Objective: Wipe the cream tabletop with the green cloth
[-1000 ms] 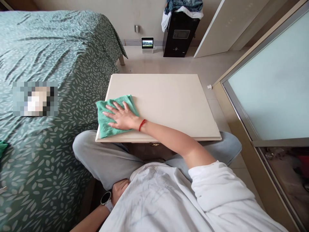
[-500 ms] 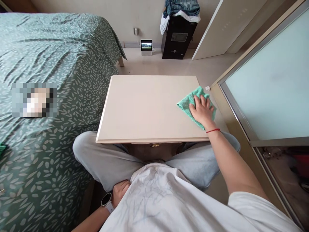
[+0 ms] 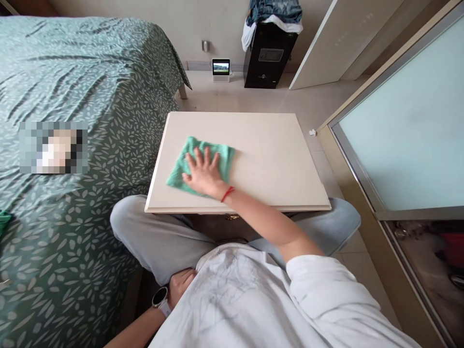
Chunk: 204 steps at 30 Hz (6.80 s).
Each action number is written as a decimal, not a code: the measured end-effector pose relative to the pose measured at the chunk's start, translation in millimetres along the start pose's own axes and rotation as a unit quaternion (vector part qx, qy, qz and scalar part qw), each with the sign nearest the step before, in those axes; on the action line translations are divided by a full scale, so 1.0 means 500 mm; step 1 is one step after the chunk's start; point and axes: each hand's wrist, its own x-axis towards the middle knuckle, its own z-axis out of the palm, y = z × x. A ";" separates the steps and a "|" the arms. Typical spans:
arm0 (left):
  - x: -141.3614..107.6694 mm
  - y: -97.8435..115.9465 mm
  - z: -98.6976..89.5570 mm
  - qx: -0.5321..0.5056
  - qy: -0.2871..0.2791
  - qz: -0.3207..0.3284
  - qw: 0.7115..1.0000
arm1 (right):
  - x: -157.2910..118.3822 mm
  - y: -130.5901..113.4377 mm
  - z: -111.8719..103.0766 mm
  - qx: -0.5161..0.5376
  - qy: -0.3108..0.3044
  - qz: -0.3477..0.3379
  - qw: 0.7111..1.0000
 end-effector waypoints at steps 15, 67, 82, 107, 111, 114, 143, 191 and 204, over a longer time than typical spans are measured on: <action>0.003 0.004 -0.005 -0.006 -0.004 -0.015 1.000 | -0.093 0.213 -0.031 -0.017 0.001 -0.062 0.998; 0.010 0.011 -0.007 -0.007 0.003 0.002 1.000 | -0.477 0.554 0.004 -0.052 0.133 0.185 0.972; 0.007 0.007 -0.004 0.002 0.007 0.000 1.000 | -0.155 0.004 0.054 -0.051 0.025 -0.110 0.992; 0.015 0.010 -0.006 -0.009 0.017 0.014 1.000 | -0.363 0.374 0.033 -0.062 0.176 0.219 0.958; 0.011 0.009 -0.003 -0.003 0.015 0.009 1.000 | -0.233 0.169 0.046 -0.039 0.102 0.047 0.993; 0.007 0.005 -0.002 0.001 0.012 0.006 1.000 | -0.139 0.005 0.057 -0.028 0.039 -0.092 0.995; 0.014 0.010 -0.009 -0.021 0.002 0.005 1.000 | -0.343 0.500 -0.028 -0.054 0.101 0.275 0.954; 0.007 -0.001 -0.005 -0.008 -0.005 0.003 1.000 | -0.006 0.057 -0.025 -0.026 0.010 0.026 0.999; 0.006 0.005 -0.006 0.003 -0.003 -0.009 1.000 | 0.018 0.119 -0.044 -0.035 -0.024 -0.068 0.997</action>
